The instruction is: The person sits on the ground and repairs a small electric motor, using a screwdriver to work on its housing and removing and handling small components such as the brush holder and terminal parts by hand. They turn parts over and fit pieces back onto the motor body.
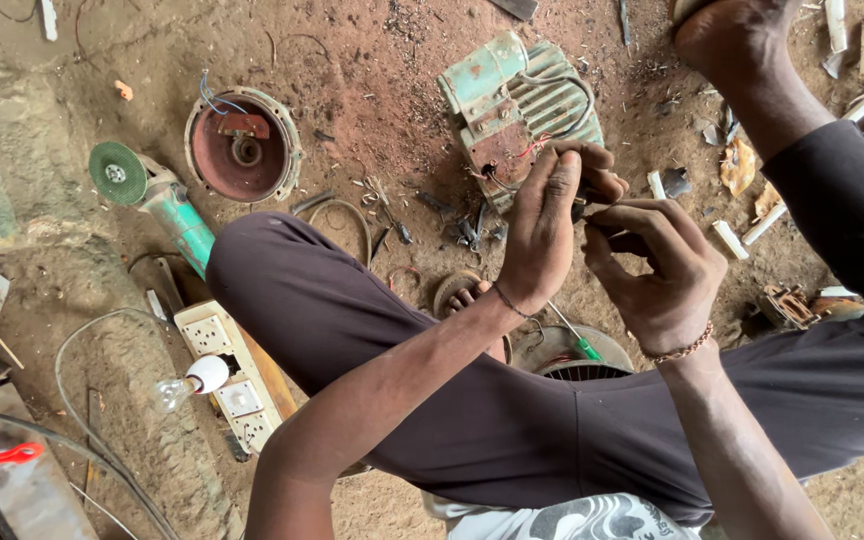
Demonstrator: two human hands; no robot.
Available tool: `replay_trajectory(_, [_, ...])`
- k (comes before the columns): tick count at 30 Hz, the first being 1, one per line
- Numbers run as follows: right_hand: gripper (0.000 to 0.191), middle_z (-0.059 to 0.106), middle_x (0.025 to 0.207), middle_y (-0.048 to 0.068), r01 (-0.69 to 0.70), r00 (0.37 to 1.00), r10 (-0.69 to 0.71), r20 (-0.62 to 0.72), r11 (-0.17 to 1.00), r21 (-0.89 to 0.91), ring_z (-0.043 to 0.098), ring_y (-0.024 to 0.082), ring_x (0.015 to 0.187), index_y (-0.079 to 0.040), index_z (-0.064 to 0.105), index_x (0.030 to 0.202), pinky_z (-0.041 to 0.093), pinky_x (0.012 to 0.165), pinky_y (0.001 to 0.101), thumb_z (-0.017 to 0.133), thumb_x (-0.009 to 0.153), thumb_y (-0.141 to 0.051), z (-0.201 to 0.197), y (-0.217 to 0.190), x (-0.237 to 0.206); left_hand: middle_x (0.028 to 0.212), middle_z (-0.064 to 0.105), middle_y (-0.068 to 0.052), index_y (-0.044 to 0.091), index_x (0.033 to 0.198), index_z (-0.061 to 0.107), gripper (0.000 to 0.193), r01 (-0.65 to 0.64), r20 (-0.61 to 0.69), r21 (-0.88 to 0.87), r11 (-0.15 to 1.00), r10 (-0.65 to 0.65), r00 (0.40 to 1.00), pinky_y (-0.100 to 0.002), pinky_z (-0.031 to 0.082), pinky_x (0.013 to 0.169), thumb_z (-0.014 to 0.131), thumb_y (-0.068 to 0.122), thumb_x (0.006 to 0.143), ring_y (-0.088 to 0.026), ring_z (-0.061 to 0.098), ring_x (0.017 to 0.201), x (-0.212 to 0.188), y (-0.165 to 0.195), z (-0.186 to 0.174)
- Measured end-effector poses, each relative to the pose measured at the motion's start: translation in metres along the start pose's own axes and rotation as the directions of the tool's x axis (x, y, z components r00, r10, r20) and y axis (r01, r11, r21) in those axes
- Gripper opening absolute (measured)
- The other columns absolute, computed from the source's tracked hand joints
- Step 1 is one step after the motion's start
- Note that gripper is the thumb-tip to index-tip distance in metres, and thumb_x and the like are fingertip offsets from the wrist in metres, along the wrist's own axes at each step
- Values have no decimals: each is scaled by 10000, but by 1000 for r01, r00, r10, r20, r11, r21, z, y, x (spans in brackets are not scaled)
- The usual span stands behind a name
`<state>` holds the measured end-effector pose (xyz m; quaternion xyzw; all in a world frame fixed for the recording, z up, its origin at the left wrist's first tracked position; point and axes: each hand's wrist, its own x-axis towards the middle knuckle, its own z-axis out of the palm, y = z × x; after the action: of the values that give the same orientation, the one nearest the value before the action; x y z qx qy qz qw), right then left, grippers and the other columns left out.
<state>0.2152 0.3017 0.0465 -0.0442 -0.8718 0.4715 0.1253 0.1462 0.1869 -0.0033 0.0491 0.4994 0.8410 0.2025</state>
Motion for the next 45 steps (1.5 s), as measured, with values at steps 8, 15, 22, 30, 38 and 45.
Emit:
replay_trajectory(8, [218, 728, 1206, 127, -41, 999, 42, -11, 991, 128, 758, 173, 1039, 30, 726, 1186, 663, 870, 266, 774, 974, 49, -1, -5, -5, 901, 650, -80, 15, 1227, 573, 360, -12, -16, -44, 999, 11, 1000, -331, 569, 979, 353, 301, 1216, -178, 680, 1029, -3, -1, 1])
replay_trajectory(15, [170, 745, 1144, 130, -63, 996, 67, -67, 996, 61, 769, 178, 991, 41, 727, 1165, 654, 833, 267, 770, 1001, 54, 4, -7, -9, 901, 652, -88, 9, 1236, 567, 357, -37, -30, -47, 998, 36, 999, -339, 563, 999, 350, 292, 1224, -198, 685, 1052, -5, 0, 4])
replay_trajectory(22, [163, 713, 1171, 172, -93, 987, 127, -103, 955, 281, 753, 211, 1035, 78, 689, 1185, 691, 872, 317, 717, 1025, 80, 10, -12, -15, 924, 652, -94, 0, 1262, 549, 346, -2, -18, -139, 990, -1, 1000, -374, 578, 1015, 353, 281, 1221, -229, 701, 1077, -7, -1, 2])
replay_trajectory(30, [171, 716, 1213, 170, -106, 979, 174, -110, 886, 452, 754, 207, 1029, 82, 665, 1261, 688, 898, 336, 633, 1093, 68, 15, -7, -25, 977, 647, -98, -22, 1282, 549, 348, 90, -7, -288, 953, -96, 995, -364, 603, 950, 354, 259, 1217, -242, 712, 1041, -6, -3, -1])
replay_trajectory(38, [152, 659, 1266, 143, -52, 972, 159, -170, 860, 508, 724, 189, 1124, 68, 641, 1218, 697, 884, 338, 681, 1072, 72, 17, -5, -28, 988, 651, -102, -24, 1278, 549, 344, 111, -7, -362, 925, -122, 993, -376, 582, 985, 364, 261, 1218, -245, 707, 1042, -7, -4, -2])
replay_trajectory(45, [153, 664, 1234, 147, 31, 988, -13, -152, 993, 114, 729, 159, 1033, 39, 688, 1159, 678, 858, 274, 763, 1037, 92, 6, -10, -24, 911, 661, -94, -18, 1271, 554, 355, 70, -3, -268, 961, -73, 997, -377, 589, 986, 364, 278, 1221, -242, 713, 1041, -11, -4, 0])
